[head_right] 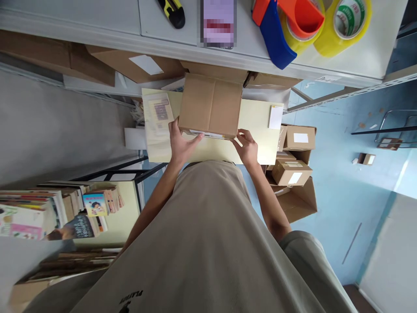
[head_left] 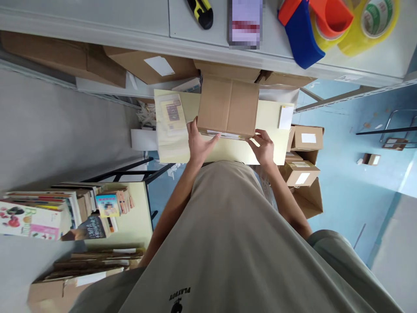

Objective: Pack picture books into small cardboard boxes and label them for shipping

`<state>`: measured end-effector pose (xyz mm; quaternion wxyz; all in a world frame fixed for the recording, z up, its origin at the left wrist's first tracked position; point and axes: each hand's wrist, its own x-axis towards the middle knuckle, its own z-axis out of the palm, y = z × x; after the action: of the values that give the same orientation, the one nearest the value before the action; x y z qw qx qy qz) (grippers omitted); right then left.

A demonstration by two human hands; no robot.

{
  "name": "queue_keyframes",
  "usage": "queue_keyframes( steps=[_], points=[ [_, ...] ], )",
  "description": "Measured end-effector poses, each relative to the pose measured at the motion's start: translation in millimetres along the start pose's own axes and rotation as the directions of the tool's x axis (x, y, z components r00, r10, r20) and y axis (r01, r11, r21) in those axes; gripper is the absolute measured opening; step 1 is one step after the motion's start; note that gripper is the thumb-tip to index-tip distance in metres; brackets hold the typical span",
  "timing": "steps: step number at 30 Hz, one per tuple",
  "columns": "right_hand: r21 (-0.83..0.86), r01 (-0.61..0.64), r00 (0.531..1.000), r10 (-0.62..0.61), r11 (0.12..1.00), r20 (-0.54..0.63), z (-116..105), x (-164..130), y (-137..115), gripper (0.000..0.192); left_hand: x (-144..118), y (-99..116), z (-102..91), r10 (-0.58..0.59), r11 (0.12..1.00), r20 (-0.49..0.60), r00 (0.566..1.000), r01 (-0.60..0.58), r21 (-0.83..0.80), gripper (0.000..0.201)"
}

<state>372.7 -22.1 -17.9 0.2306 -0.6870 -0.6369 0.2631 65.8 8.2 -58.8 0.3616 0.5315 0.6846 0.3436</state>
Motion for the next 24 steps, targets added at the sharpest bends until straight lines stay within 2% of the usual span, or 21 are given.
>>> queue_keyframes(
  steps=[2, 4, 6, 8, 10, 12, 15, 18, 21, 24],
  points=[
    [-0.096, -0.052, 0.992, 0.063, 0.994, 0.111, 12, -1, 10, 0.032, -3, -16, 1.5, 0.027, 1.0, 0.057, 0.998, -0.027, -0.01, 0.09],
    [-0.186, -0.114, 0.961, 0.156, 0.976, 0.229, 25, -4, 18, 0.026, -9, -34, 4.1, -0.011, 0.999, 0.123, 0.992, 0.015, -0.032, 0.078],
    [-0.258, -0.155, 0.915, 0.238, 0.954, 0.327, 36, -8, 26, 0.025, -16, -52, 7.8, -0.139, 0.987, 0.207, 0.969, 0.152, -0.05, 0.072],
    [-0.291, -0.184, 0.868, 0.294, 0.939, 0.4, 44, -10, 35, 0.029, -20, -69, 11.5, -0.291, 0.95, 0.288, 0.912, 0.311, -0.026, 0.066],
    [-0.257, -0.246, 0.845, 0.337, 0.935, 0.416, 48, -6, 46, 0.036, -17, -81, 14.4, -0.363, 0.926, 0.314, 0.877, 0.378, 0.012, 0.06],
    [-0.137, -0.353, 0.854, 0.379, 0.926, 0.357, 50, 4, 58, 0.041, -3, -87, 17.5, -0.351, 0.931, 0.288, 0.891, 0.366, 0.002, 0.058],
    [0.169, -0.478, 0.867, 0.432, 0.862, 0.25, 51, 28, 71, 0.044, 30, -86, 25.3, -0.323, 0.935, 0.24, 0.915, 0.349, -0.071, 0.062],
    [0.423, -0.503, 0.864, 0.434, 0.754, 0.255, 51, 46, 70, 0.056, 58, -75, 33.1, -0.294, 0.932, 0.247, 0.923, 0.335, -0.142, 0.059],
    [0.517, -0.455, 0.89, 0.38, 0.725, 0.251, 43, 50, 56, 0.076, 66, -60, 29.6, -0.262, 0.933, 0.221, 0.939, 0.305, -0.192, 0.054],
    [0.551, -0.377, 0.924, 0.343, 0.745, 0.169, 22, 42, 34, 0.088, 56, -41, 11.3, -0.176, 0.932, 0.186, 0.967, 0.224, -0.283, 0.05]
  ],
)
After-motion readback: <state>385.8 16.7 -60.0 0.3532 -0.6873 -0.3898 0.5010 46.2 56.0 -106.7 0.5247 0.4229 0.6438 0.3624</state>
